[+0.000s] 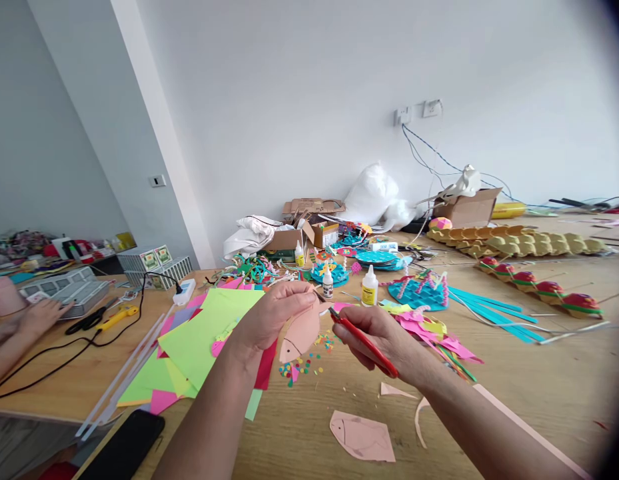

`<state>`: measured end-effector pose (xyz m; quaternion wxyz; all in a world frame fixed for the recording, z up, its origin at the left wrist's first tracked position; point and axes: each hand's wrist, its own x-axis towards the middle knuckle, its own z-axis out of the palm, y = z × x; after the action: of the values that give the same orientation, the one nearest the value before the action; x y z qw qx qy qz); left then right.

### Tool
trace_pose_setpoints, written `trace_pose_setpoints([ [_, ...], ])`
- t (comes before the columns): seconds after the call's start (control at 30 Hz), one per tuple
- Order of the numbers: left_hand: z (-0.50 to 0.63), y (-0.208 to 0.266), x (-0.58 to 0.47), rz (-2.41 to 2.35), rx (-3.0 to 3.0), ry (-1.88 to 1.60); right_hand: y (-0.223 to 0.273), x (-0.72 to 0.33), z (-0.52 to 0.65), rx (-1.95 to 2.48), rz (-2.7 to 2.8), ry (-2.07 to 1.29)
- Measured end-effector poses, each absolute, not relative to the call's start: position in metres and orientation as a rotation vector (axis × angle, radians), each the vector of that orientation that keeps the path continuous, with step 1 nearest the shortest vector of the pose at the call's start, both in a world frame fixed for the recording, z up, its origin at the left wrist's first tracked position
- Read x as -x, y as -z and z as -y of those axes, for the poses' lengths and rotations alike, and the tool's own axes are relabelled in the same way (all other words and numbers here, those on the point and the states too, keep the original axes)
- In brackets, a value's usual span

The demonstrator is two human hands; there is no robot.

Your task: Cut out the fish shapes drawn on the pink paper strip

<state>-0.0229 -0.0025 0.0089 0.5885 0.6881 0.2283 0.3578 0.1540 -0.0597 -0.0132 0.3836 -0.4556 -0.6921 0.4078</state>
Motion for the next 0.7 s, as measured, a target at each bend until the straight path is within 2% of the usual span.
trace_pose_setpoints([
  [0.4, 0.002, -0.011, 0.022, -0.564, -1.67, -0.737, 0.01, -0.155, 0.06, 1.209, 1.948, -0.734],
  [0.7, 0.002, -0.001, 0.013, -0.581, -1.541, -0.6, 0.016, -0.169, 0.072, 1.333, 1.969, -0.733],
])
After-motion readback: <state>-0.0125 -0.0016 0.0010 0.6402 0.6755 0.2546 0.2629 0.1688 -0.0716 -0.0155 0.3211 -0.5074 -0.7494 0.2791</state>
